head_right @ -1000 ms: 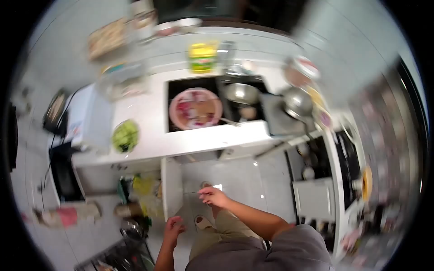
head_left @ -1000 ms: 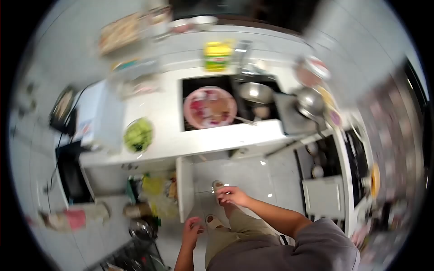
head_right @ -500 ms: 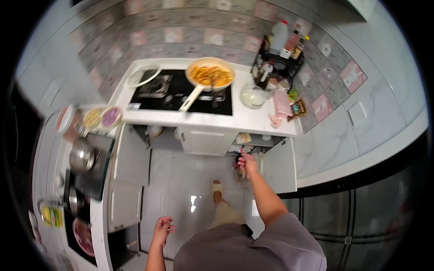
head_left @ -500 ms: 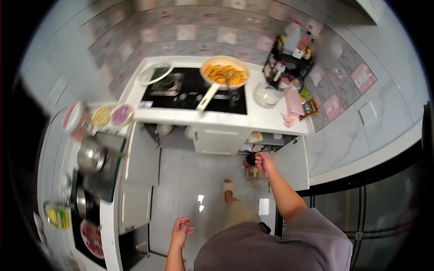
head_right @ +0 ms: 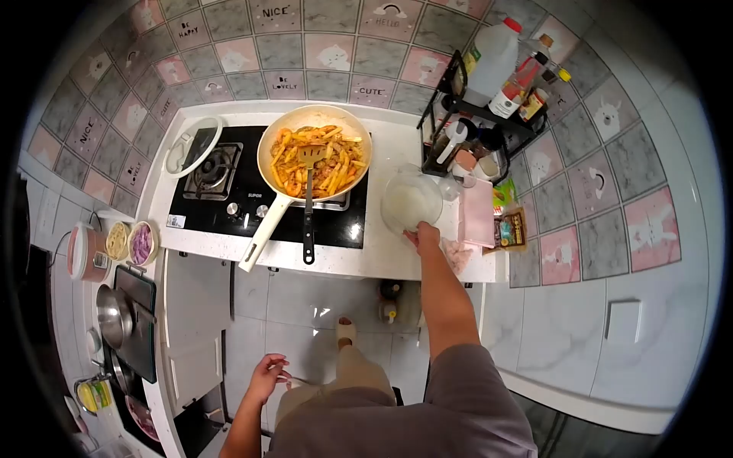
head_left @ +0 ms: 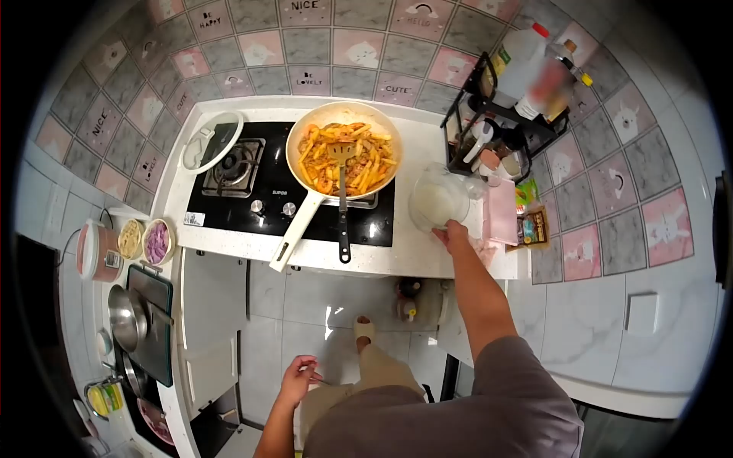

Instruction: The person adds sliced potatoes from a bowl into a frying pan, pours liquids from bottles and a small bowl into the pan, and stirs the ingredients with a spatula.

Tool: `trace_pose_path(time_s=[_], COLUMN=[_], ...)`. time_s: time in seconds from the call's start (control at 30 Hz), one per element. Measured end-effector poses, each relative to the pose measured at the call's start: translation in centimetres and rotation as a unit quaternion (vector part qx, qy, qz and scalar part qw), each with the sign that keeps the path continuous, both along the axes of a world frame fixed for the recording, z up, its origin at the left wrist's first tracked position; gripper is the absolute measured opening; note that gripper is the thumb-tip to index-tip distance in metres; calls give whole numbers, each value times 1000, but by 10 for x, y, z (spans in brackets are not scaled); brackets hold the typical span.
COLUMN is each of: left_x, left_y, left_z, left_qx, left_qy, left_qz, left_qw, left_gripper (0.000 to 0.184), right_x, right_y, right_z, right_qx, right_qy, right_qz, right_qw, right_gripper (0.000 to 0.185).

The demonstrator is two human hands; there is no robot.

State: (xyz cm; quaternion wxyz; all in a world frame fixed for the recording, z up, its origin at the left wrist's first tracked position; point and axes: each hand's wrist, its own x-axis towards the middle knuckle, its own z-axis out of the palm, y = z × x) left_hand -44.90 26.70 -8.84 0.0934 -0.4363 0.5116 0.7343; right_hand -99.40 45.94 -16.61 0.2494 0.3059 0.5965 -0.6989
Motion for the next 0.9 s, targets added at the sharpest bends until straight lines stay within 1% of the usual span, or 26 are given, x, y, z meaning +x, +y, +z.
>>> trace_pose_path(time_s=[0.03, 0.07, 0.13, 0.23, 0.33, 0.4, 0.43, 0.5, 0.53, 0.57, 0.63, 0.67, 0.73, 0.77, 0.83, 0.87, 0.9], left_x=[0, -1, -3, -5, 11, 33, 48, 92, 112, 132, 176, 213, 279, 310, 374, 411, 444], left_y=[-2, -4, -8, -10, -12, -11, -11, -17, -20, -23, -35, -40, -49, -50, -57, -59, -62], left_z=[1, 2, 5, 6, -7, -12, -15, -27, -31, -31, -10, -10, -11, -6, 11, 12, 14], left_qx=[4, 13, 23, 21, 29, 36, 40, 73, 73, 71, 39, 26, 4, 0, -18, -14, -19], left_qy=[-4, -4, 6, 18, 21, 42, 53, 70, 73, 77, 77, 72, 91, 94, 66, 76, 82], left_qz=[5, 25, 40, 24, 26, 31, 41, 33, 42, 52, 67, 105, 175, 208, 327, 380, 399], left_qw=[1000, 1000, 999, 999, 999, 998, 997, 994, 994, 993, 994, 991, 980, 974, 943, 922, 913], left_gripper=[20, 21, 22, 23, 24, 25, 26, 30, 31, 32, 35, 35, 48, 48, 58, 60, 60], right_x=[6, 15, 46, 108, 174, 226, 252, 310, 339, 363, 414, 447, 515, 548, 626, 670, 708], right_y=[1, 4, 15, 47, 70, 69, 68, 43, 22, 5, -54, -85, -145, -174, -245, -278, -306], right_z=[7, 14, 28, 55, 76, 87, 83, 79, 77, 68, 60, 53, 54, 60, 76, 84, 87], right_qx=[-2, 2, 13, 38, 49, 105, 117, 115, 103, 82, 78, 65, 7, 7, -38, -60, -74], right_qy=[17, 14, 66, 104, 83, 70, 53, 30, 21, 22, 17, 20, 42, 46, 5, -11, -11], right_qz=[-15, -11, -29, 40, 110, 176, 209, 292, 338, 400, 517, 551, 647, 672, 733, 757, 776], right_qw=[1000, 1000, 997, 993, 989, 976, 970, 949, 935, 912, 852, 832, 761, 739, 679, 650, 626], right_gripper=[33, 33, 23, 15, 21, 26, 30, 35, 36, 35, 44, 44, 57, 57, 64, 68, 67])
